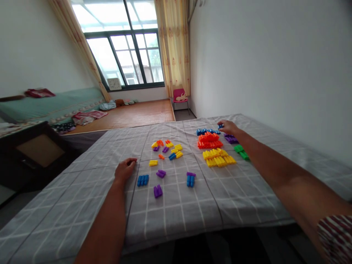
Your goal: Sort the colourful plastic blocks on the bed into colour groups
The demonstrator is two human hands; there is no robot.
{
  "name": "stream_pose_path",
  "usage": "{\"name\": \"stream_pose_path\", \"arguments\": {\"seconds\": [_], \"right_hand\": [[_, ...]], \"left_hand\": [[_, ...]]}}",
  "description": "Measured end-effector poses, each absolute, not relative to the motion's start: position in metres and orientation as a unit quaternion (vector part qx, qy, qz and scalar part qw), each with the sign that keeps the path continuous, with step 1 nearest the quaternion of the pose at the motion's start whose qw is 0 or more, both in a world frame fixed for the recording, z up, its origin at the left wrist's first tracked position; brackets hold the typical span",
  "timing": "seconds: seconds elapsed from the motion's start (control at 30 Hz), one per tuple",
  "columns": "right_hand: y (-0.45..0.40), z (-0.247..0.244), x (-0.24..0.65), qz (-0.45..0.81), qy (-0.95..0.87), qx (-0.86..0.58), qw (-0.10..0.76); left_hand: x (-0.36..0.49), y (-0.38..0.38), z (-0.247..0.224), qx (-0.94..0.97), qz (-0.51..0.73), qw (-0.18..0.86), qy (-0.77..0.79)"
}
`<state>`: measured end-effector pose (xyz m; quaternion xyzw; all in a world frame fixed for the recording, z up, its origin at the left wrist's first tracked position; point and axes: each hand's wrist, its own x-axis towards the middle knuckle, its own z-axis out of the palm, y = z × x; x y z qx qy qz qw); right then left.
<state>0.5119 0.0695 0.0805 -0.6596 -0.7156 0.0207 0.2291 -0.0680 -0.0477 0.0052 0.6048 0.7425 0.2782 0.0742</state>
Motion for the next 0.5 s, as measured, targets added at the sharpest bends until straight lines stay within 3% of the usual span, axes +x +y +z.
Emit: {"name": "stream_pose_path", "arguments": {"seconds": [0.3, 0.4, 0.5], "right_hand": [[0.138, 0.044, 0.533, 0.061, -0.741, -0.660, 0.110], [0.131, 0.048, 0.521, 0.080, -0.737, -0.660, 0.124], [0.106, 0.061, 0.509, 0.072, -0.738, -0.643, 0.191]], "left_hand": [[-0.076, -0.046, 0.000, 0.597, 0.301, 0.095, 0.738], [-0.075, -0.047, -0.001, 0.593, 0.307, 0.093, 0.739], [-0.073, -0.048, 0.000, 0.592, 0.306, 0.092, 0.740]]}}
